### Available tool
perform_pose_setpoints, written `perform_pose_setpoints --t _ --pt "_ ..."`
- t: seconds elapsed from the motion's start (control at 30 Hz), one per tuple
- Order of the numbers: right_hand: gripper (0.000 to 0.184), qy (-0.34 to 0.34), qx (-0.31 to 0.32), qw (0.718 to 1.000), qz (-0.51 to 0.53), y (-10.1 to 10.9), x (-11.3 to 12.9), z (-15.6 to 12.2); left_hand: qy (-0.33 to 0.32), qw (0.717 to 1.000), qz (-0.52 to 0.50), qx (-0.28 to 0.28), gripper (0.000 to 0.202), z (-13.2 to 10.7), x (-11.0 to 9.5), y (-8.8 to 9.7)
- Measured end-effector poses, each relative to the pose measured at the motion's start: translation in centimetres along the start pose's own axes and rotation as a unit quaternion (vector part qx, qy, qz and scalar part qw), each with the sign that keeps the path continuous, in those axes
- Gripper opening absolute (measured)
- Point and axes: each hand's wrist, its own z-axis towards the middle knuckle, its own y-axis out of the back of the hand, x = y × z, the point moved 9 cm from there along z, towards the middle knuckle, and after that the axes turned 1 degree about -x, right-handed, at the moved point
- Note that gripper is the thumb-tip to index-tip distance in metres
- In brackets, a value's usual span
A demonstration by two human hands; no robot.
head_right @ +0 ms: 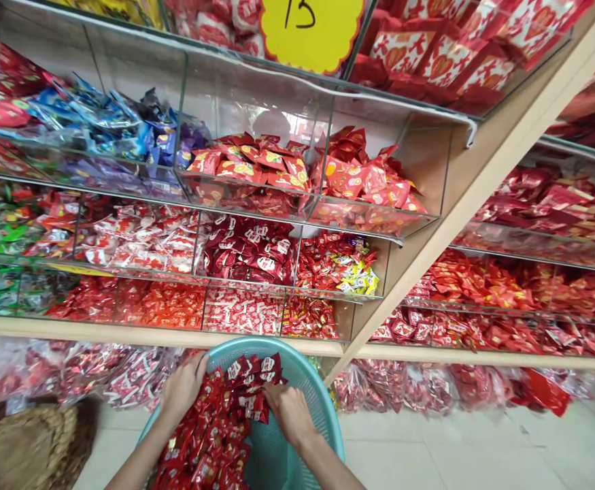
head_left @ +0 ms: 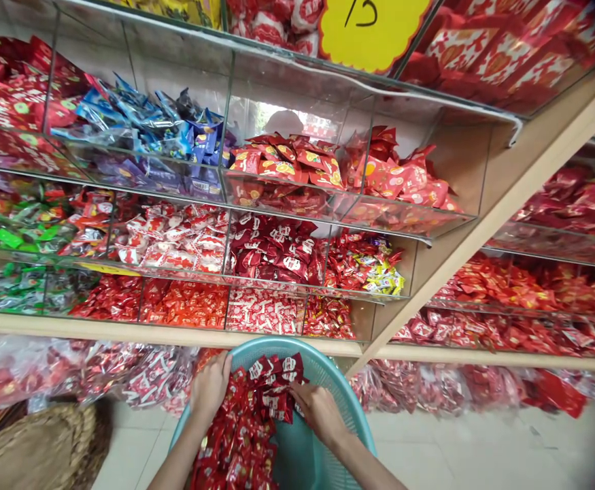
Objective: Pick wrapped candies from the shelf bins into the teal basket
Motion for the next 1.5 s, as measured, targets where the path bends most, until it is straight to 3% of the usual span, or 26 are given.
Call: perform_pose_setpoints --t 0.2,0.3,0.4,0.57,0.8,0.9,0.97,1.13,1.27,1.37,1.5 --pt "0.037 0.034 0.040 0.998 -0.017 -4.1 -0.1 0.7 -0.002 1.000 0.005 0.007 0.056 0.0 -0.2 0.3" --pt "0.048 0.039 0.092 0.994 -0.052 -6.5 -0.3 0.3 -0.004 1.000 0.005 0.007 0.056 0.0 -0.3 0.3" --pt "0.046 0.027 0.130 0.986 -0.096 -8.0 -0.3 -0.3 -0.005 1.000 -0.001 0.002 0.057 0.0 -0.3 0.3" --pt "0.034 0.010 0.128 0.983 -0.131 -8.3 0.3 -0.4 -0.008 1.000 0.001 -0.002 0.056 0.0 -0.2 0.2" --pt "0.021 -0.017 0.101 0.991 -0.092 -7.3 0.6 -0.1 0.000 1.000 -0.007 0.003 0.057 0.1 0.0 0.1" --pt "0.024 -0.004 0.074 0.993 -0.087 -5.0 1.5 0.9 0.003 1.000 -0.007 0.007 0.057 0.1 0.1 0.0" --pt "0.028 0.024 0.044 0.995 -0.083 -2.0 2.9 2.3 0.001 1.000 -0.009 0.008 0.056 0.1 0.1 -0.1" --pt "0.033 0.151 -0.107 0.981 -0.052 10.1 8.8 7.1 -0.009 1.000 -0.012 0.007 0.056 0.2 0.1 -0.2" --pt "0.026 0.172 -0.176 0.968 -0.044 18.4 10.3 11.8 -0.013 1.000 -0.011 0.004 0.056 0.2 0.1 -0.2" --pt "0.023 0.136 -0.170 0.971 -0.098 21.5 9.5 15.2 -0.008 1.000 -0.008 0.005 0.056 0.1 0.2 -0.2" --pt "0.027 0.089 -0.141 0.967 -0.194 23.4 8.7 18.0 -0.008 1.000 -0.008 0.007 0.056 0.2 0.2 -0.2"
